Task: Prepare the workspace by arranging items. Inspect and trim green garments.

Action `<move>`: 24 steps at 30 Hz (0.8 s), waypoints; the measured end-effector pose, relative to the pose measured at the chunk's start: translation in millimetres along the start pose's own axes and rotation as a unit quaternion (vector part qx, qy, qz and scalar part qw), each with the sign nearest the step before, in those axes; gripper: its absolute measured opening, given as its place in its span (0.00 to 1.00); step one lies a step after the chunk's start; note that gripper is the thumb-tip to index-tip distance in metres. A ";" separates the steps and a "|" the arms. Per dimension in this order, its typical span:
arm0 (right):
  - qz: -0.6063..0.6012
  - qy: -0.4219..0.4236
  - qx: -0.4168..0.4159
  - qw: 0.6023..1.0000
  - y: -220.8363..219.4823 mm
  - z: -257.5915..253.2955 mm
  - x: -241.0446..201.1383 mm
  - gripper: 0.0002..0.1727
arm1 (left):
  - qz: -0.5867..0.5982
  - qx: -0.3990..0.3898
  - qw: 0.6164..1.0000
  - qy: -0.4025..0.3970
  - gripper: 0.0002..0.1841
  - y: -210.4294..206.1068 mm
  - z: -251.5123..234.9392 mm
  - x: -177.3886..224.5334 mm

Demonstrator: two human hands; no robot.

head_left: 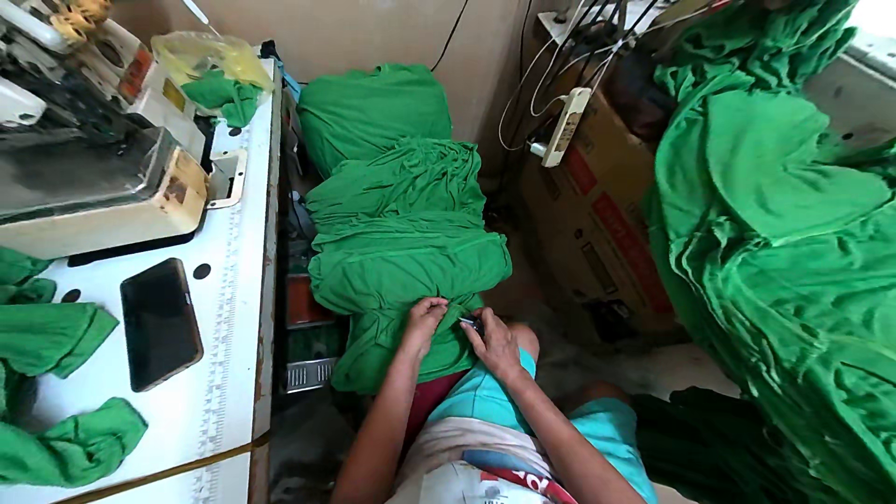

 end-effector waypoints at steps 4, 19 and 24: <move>0.006 0.020 0.014 1.000 -0.7 0.9 1.9 0.22 | 0.012 -0.011 1.000 0.015 0.13 -3.0 2.7 4.4; 0.031 0.032 -0.007 0.999 -0.9 1.3 1.7 0.21 | -0.088 -0.046 0.994 -0.052 0.13 -0.5 6.2 1.5; 0.034 0.033 -0.027 0.998 -1.4 0.9 2.4 0.21 | -0.174 -0.063 0.981 -0.056 0.15 2.0 4.3 4.4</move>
Point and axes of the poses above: each hand's wrist, its own z-axis away from the middle knuckle, its own y-axis out of the back of the hand, x = y × z, the point moved 1 cm from there along -z, towards the middle knuckle, and after that the axes turned 3 degrees about -x, right-handed, at the moved point
